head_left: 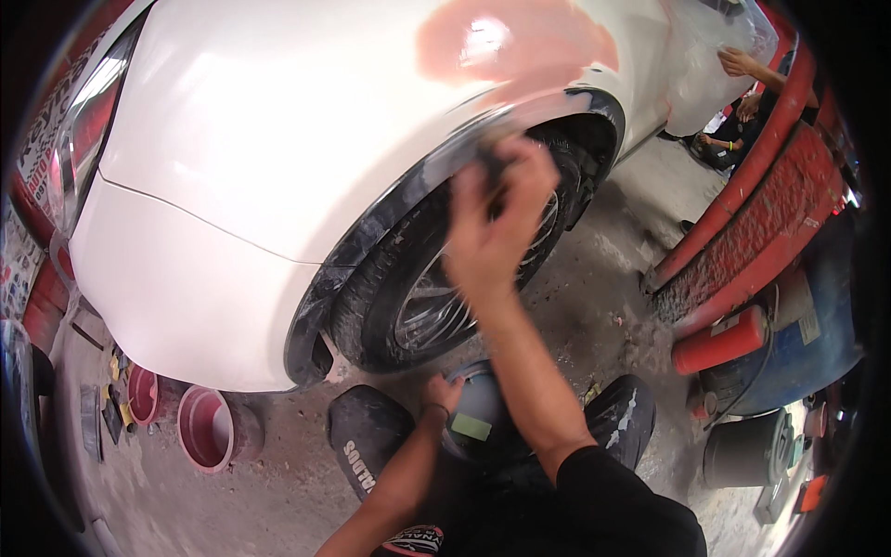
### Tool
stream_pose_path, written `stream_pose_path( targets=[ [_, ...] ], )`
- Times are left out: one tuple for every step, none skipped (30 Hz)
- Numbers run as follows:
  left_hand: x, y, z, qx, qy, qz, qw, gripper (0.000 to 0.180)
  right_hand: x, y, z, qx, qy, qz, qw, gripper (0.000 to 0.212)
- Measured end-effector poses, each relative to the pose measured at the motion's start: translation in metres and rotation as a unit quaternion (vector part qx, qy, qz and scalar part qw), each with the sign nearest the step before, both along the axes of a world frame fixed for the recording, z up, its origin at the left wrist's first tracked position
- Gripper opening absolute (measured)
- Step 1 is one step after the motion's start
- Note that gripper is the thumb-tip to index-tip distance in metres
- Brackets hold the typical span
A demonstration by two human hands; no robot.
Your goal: The person sands the wheel arch area of a white car using a sanding block, repeatedly dipping it into a bucket of water. The person works on the curved fender above the tire, smoothing the surface.
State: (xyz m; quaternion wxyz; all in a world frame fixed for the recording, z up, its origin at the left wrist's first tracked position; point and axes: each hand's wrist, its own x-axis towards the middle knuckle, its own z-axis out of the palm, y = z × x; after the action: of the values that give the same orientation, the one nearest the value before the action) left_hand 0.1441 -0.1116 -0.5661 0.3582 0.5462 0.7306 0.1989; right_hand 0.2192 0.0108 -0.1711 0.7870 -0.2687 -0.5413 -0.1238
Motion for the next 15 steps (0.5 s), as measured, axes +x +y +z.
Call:
stream_pose_path(
  targets=[
    [0.001, 0.002, 0.001, 0.001, -0.006, 0.002, 1.000, 0.063, -0.015, -0.018, -0.014, -0.015, -0.057, 0.018, 0.998, 0.042],
    [-0.001, 0.000, 0.000, -0.002, -0.011, 0.004, 1.000, 0.062, -0.024, -0.032, -0.024, -0.033, -0.113, 0.036, 0.992, 0.046],
    [-0.002, -0.002, -0.001, -0.005, -0.016, 0.007, 1.000, 0.062, -0.013, -0.027, -0.021, -0.012, -0.130, 0.037, 0.991, 0.043],
    [-0.004, 0.000, 0.000, -0.014, -0.012, 0.002, 1.000, 0.067, 0.003, -0.014, -0.014, -0.021, -0.092, 0.019, 0.995, 0.040],
    [-0.006, 0.001, 0.002, -0.024, -0.009, 0.000, 1.000, 0.072, 0.021, 0.004, -0.005, -0.031, -0.055, 0.003, 0.998, 0.037],
    [-0.003, -0.002, 0.002, -0.037, -0.010, -0.010, 0.999, 0.078, 0.037, 0.017, 0.002, -0.044, -0.022, -0.021, 0.999, 0.034],
    [-0.002, 0.000, 0.001, -0.037, -0.017, -0.012, 0.999, 0.078, 0.044, 0.026, 0.013, -0.086, 0.059, 0.026, 0.994, 0.031],
    [-0.001, 0.003, 0.000, -0.037, -0.025, -0.014, 0.999, 0.079, 0.048, 0.031, 0.019, -0.128, 0.139, 0.072, 0.979, 0.028],
    [0.001, 0.004, 0.000, -0.038, -0.032, -0.016, 0.999, 0.079, 0.043, 0.030, 0.018, -0.105, 0.126, 0.028, 0.986, 0.028],
    [0.002, 0.004, -0.002, -0.023, -0.025, -0.010, 0.999, 0.074, 0.031, 0.022, 0.012, -0.127, 0.122, 0.024, 0.984, 0.035],
    [0.002, 0.000, -0.004, -0.009, -0.016, -0.005, 1.000, 0.070, 0.012, 0.009, 0.004, -0.061, 0.043, 0.008, 0.997, 0.039],
    [0.000, 0.001, -0.004, 0.006, -0.005, 0.002, 1.000, 0.065, -0.002, -0.002, -0.002, 0.006, -0.035, -0.008, 0.999, 0.045],
    [0.000, 0.001, -0.004, -0.008, -0.004, 0.001, 1.000, 0.065, -0.004, -0.011, -0.009, 0.002, -0.072, -0.002, 0.997, 0.046],
    [-0.001, 0.002, -0.004, -0.021, -0.003, -0.001, 1.000, 0.065, -0.005, -0.018, -0.015, -0.002, -0.110, 0.003, 0.994, 0.048],
    [-0.001, 0.002, -0.005, -0.035, -0.002, -0.002, 0.999, 0.065, -0.005, -0.021, -0.018, -0.006, -0.147, 0.009, 0.989, 0.050]
  ],
)
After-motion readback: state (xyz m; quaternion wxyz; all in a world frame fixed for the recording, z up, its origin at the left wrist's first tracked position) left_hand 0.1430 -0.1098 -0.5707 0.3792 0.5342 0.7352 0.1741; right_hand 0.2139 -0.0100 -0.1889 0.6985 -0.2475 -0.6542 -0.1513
